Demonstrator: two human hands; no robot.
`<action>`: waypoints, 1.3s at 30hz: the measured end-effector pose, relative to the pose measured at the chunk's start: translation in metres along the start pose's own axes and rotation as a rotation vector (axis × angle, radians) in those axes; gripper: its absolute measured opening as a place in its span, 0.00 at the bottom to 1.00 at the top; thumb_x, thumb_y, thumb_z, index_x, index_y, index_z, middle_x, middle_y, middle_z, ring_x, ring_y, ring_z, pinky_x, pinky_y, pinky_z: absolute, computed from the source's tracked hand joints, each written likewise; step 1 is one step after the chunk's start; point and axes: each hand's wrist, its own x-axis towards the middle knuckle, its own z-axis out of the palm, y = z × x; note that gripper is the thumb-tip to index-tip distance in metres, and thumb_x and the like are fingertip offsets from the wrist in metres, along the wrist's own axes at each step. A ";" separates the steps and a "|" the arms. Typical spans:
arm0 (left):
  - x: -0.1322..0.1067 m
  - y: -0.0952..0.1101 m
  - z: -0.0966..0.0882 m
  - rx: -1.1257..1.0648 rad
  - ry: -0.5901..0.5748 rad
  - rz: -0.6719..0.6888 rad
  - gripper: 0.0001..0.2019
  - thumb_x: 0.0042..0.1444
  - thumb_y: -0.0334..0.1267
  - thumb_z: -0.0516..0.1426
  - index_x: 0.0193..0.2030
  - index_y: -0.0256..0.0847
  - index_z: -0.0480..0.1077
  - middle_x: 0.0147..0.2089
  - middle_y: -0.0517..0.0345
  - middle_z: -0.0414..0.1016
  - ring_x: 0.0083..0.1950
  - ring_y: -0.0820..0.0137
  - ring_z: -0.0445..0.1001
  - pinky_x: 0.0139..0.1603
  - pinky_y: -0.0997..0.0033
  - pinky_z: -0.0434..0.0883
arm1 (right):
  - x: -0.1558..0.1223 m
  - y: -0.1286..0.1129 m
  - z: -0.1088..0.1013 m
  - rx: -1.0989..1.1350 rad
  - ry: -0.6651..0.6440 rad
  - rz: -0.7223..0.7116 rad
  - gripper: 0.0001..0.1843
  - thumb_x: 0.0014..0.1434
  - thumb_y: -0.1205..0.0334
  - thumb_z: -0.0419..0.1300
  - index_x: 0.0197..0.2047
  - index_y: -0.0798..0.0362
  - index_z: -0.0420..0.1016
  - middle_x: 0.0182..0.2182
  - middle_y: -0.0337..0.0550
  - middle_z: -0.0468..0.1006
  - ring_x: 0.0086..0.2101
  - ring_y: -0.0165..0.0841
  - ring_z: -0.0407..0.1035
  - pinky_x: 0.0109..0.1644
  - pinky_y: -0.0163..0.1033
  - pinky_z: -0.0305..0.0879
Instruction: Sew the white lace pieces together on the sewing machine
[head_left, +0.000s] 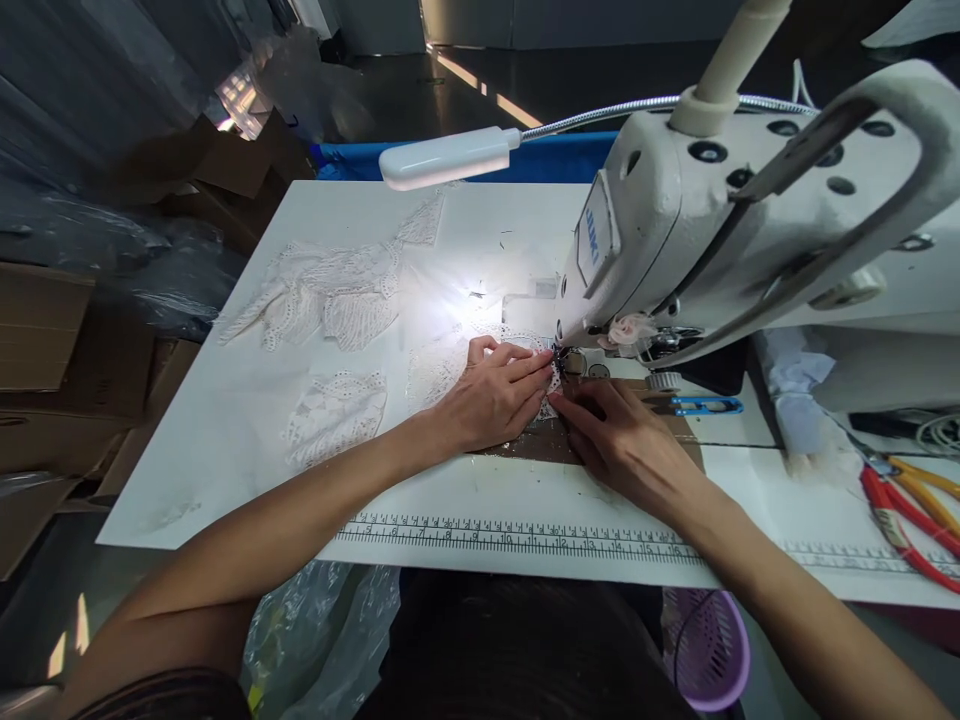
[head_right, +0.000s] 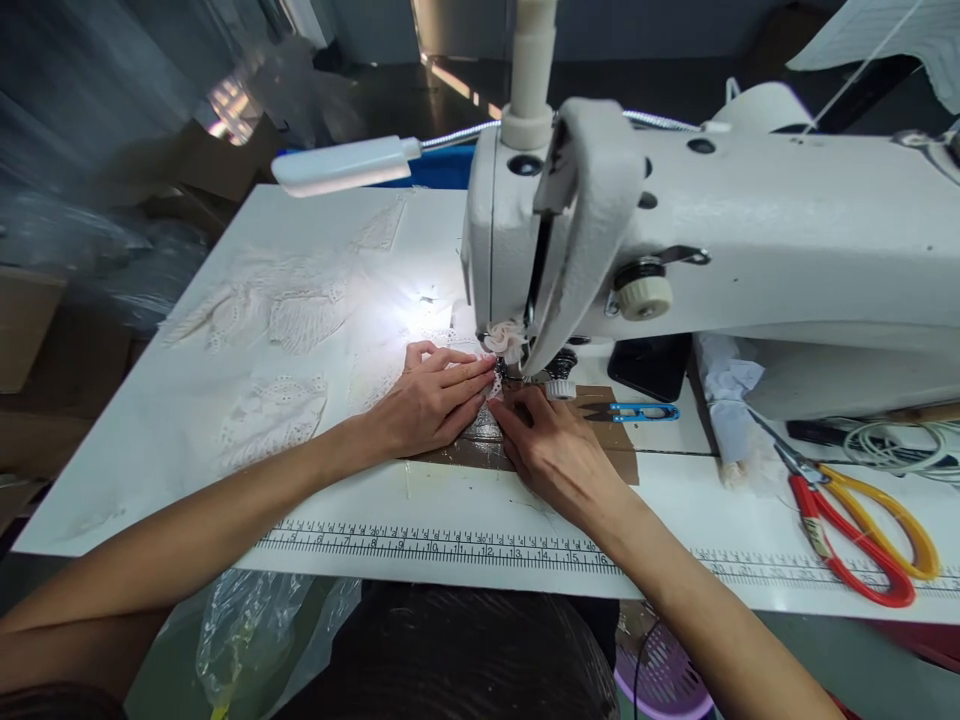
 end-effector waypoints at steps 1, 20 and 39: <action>0.000 0.000 0.000 -0.009 -0.001 -0.002 0.14 0.66 0.35 0.49 0.54 0.39 0.70 0.60 0.50 0.72 0.56 0.59 0.69 0.55 0.50 0.58 | 0.000 0.000 0.000 0.004 0.007 -0.003 0.19 0.62 0.70 0.52 0.54 0.56 0.73 0.44 0.57 0.72 0.43 0.45 0.68 0.41 0.48 0.72; 0.000 -0.001 -0.006 -0.034 -0.031 -0.006 0.14 0.67 0.37 0.49 0.54 0.40 0.71 0.60 0.52 0.73 0.58 0.61 0.69 0.60 0.47 0.56 | -0.001 0.003 0.004 0.124 0.084 0.033 0.16 0.63 0.67 0.54 0.52 0.56 0.77 0.44 0.56 0.72 0.42 0.42 0.70 0.40 0.49 0.73; -0.001 0.002 -0.004 0.088 0.026 0.108 0.12 0.66 0.31 0.48 0.50 0.38 0.71 0.51 0.51 0.77 0.45 0.67 0.74 0.64 0.46 0.54 | -0.001 0.002 0.003 0.138 0.048 0.096 0.17 0.63 0.65 0.55 0.53 0.53 0.76 0.46 0.54 0.72 0.43 0.42 0.70 0.42 0.48 0.74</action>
